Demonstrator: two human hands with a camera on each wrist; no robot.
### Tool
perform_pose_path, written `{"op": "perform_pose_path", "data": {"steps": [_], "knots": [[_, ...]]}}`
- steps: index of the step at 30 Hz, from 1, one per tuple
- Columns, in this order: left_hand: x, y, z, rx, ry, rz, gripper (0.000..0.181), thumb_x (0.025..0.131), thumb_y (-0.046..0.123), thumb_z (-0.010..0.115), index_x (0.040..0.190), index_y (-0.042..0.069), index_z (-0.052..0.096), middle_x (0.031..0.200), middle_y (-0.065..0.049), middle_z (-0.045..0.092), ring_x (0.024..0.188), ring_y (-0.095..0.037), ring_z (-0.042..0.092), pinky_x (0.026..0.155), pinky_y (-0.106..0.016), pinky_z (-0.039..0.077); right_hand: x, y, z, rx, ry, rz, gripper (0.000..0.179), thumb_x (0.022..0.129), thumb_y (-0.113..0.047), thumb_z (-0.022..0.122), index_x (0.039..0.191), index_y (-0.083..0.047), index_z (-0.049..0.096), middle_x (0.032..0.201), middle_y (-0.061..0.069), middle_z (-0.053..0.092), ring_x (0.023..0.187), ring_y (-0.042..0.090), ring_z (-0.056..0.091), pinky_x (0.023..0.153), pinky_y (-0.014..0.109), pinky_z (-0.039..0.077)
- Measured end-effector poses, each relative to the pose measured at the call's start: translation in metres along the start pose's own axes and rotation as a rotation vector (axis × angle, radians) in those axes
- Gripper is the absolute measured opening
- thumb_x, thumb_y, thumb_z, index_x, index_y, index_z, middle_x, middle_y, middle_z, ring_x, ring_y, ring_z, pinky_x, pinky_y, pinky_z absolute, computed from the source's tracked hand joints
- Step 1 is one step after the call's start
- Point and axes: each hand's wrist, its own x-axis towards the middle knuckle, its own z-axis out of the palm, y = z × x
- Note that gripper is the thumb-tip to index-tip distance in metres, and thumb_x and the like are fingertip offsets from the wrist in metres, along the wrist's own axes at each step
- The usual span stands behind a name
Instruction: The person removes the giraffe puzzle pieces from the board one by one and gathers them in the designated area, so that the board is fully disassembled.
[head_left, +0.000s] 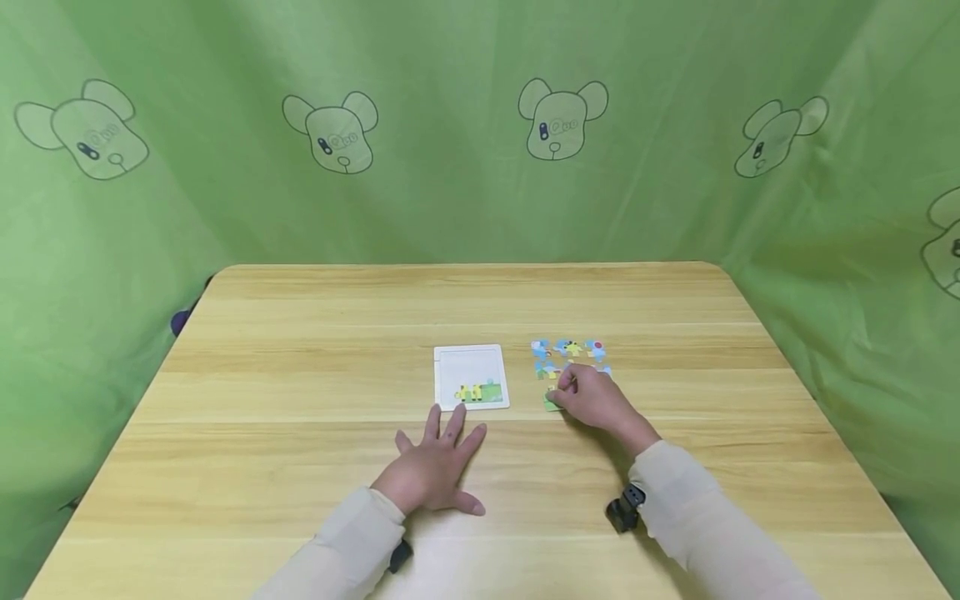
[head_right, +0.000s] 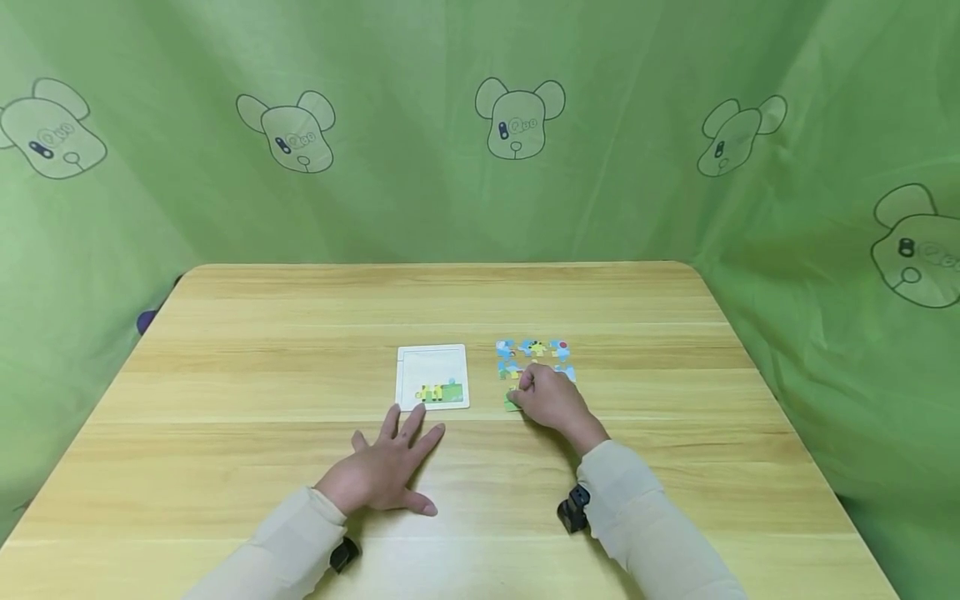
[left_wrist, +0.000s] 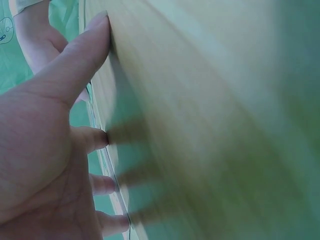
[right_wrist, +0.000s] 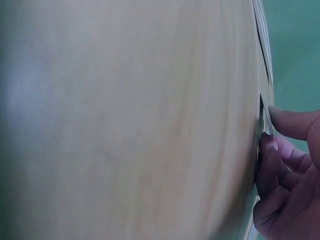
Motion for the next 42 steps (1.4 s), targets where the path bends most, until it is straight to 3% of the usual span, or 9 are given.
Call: {"op": "perform_pose_path", "data": {"steps": [15, 33, 42], "knots": [[0.0, 0.0, 0.0, 0.003, 0.003, 0.001, 0.104, 0.069, 0.07, 0.062, 0.152, 0.027, 0.016, 0.159, -0.01, -0.001, 0.142, -0.044, 0.003, 0.092, -0.077, 0.025, -0.001, -0.009, 0.0, -0.073, -0.021, 0.073, 0.029, 0.085, -0.036, 0.067, 0.082, -0.01, 0.054, 0.069, 0.0, 0.053, 0.061, 0.016, 0.048, 0.056, 0.028, 0.036], [0.0, 0.0, -0.001, 0.007, 0.008, 0.002, 0.104, 0.069, 0.07, 0.063, 0.152, 0.026, 0.017, 0.159, -0.01, 0.0, 0.142, -0.045, 0.003, 0.092, -0.077, 0.025, 0.001, -0.005, 0.001, -0.089, -0.011, 0.053, 0.026, 0.087, -0.035, 0.065, 0.083, -0.011, 0.055, 0.072, 0.001, 0.055, 0.065, 0.017, 0.049, 0.061, 0.029, 0.038], [-0.001, 0.001, -0.002, 0.002, 0.005, 0.001, 0.104, 0.069, 0.069, 0.063, 0.152, 0.026, 0.017, 0.159, -0.01, 0.001, 0.142, -0.045, 0.004, 0.092, -0.077, 0.024, 0.004, -0.013, -0.001, 0.0, 0.036, -0.013, 0.022, 0.088, -0.03, 0.065, 0.087, -0.009, 0.057, 0.072, 0.001, 0.052, 0.063, 0.016, 0.047, 0.058, 0.028, 0.039]]}}
